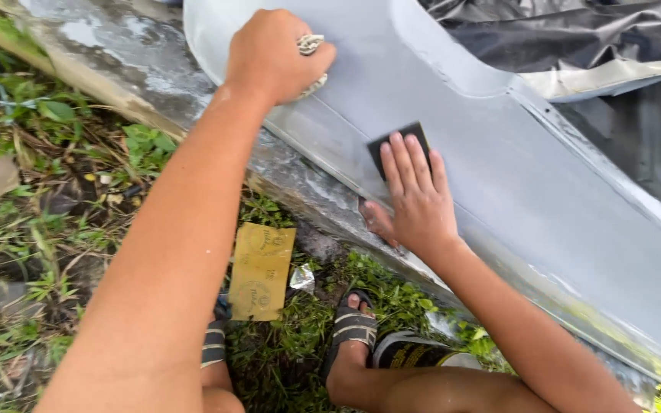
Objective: Wet sanding a car bumper using a sanding block and water to prepare the surface.
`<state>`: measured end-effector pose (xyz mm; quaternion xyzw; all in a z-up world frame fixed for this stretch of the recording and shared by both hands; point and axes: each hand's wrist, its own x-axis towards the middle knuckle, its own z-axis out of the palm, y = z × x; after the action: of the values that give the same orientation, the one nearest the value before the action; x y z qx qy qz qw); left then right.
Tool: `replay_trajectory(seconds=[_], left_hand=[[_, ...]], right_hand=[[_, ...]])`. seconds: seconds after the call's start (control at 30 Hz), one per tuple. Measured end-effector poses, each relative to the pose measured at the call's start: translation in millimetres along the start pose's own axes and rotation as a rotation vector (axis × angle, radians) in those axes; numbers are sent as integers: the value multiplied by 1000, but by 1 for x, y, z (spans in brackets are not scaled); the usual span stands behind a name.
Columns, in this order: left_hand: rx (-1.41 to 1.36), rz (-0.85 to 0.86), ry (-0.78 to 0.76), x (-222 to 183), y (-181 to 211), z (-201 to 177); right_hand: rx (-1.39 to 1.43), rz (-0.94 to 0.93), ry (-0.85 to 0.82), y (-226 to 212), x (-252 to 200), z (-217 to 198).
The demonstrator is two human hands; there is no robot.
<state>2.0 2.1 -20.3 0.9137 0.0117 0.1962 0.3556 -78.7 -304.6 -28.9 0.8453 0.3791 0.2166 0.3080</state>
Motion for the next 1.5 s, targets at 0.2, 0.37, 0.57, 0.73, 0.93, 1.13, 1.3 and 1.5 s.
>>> replay_trajectory(seconds=[0.2,0.37,0.57,0.73,0.93,1.13,1.3,1.5], left_hand=[[-10,-3,23,3,-10,12],[-23,-20,-24,2,0,2],[-8,-4,68,6,1,2],[-28,-115,-20,3,14,-10],[-46,18,-2,7,3,5],[85,153,37,3,-15,19],[81,157,158,4,-29,29],[38,14,64,11,-2,11]], right_hand=[[179,133,-87,26,-62,6],[215,175,-21,6,-45,7],[224,175,21,-22,37,-8],[264,150,56,-40,95,-17],[309,103,-7,-29,94,-21],[-62,32,-24,2,3,6],[218,113,-176,23,-65,30],[347,73,127,8,-33,13]])
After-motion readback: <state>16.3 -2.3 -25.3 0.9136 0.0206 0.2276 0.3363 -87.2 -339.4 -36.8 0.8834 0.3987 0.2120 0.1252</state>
